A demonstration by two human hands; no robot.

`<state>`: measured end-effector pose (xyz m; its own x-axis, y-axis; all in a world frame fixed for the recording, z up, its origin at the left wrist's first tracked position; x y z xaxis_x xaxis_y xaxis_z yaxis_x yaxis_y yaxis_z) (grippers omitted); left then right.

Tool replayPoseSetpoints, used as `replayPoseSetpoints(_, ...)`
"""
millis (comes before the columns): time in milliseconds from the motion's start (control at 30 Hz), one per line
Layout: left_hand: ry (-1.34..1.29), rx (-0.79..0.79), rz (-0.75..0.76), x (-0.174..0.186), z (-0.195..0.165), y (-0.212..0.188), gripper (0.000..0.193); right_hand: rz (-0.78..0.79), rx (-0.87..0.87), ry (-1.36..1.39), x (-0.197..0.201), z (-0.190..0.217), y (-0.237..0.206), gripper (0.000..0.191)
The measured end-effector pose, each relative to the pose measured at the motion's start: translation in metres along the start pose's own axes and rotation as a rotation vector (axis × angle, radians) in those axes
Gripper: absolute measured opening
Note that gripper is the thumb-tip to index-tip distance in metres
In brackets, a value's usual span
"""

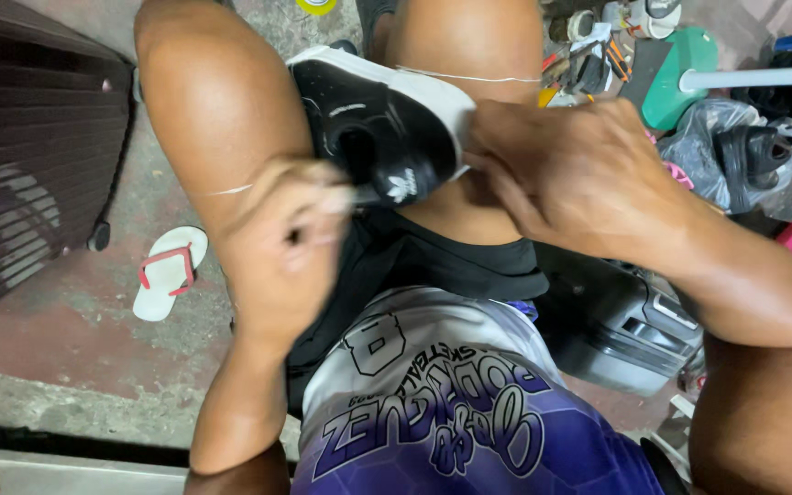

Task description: The person sits on a chair and hand-stitches a black sneaker, pulling a needle with white thread through the shoe upper and sole edge, repeatedly repositioning the shoe on their lap and drawing the thread tight as they sew around the shoe.

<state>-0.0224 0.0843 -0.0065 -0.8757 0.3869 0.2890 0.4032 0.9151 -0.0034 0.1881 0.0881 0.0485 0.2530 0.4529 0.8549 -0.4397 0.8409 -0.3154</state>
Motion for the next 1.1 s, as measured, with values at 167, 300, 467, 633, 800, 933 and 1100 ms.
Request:
replayPoseSetpoints(167, 0.549, 0.277, -0.445, 0.097, 0.013, -0.044, 0.016, -0.016, -0.120, 0.250, -0.012, -0.026, -0.015, 0.006)
replayPoseSetpoints(300, 0.540, -0.045, -0.288, 0.071, -0.005, -0.032, 0.036, -0.032, -0.277, 0.377, -0.017, -0.044, -0.023, 0.004)
replayPoseSetpoints(467, 0.558, -0.208, -0.027, 0.029, 0.000, -0.030, 0.026, -0.062, -0.277, 0.600, -0.029, -0.049, -0.029, 0.010)
replayPoseSetpoints(633, -0.180, -0.045, -0.055, 0.046, 0.032, -0.043, 0.026, -0.085, -0.340, 0.769, -0.041, -0.057, -0.035, 0.006)
replayPoseSetpoints(800, -1.073, 0.057, -0.021, 0.040, 0.037, -0.041, 0.023, -0.099, -0.365, 0.693, -0.042, -0.058, -0.038, 0.012)
replayPoseSetpoints(933, -0.811, 0.187, 0.052, 0.018, 0.027, -0.015, 0.018, -0.105, -0.286, 0.547, -0.032, -0.043, -0.029, 0.012)
replayPoseSetpoints(1100, -0.195, -0.028, 0.063, -0.025, 0.006, 0.028, 0.015, -0.123, -0.088, 0.267, -0.008, -0.006, -0.012, 0.004)
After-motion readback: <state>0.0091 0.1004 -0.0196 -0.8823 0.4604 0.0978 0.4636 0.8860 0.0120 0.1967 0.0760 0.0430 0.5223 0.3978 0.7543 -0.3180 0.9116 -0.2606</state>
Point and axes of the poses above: each hand's wrist, its own y-axis towards the middle knuckle, its own x-axis out of the back of the hand, z = x × y, the point moved 9 cm from there along y, towards the middle knuckle, and after that the axes turned 6 degrees about z, right-handed, at the moved point
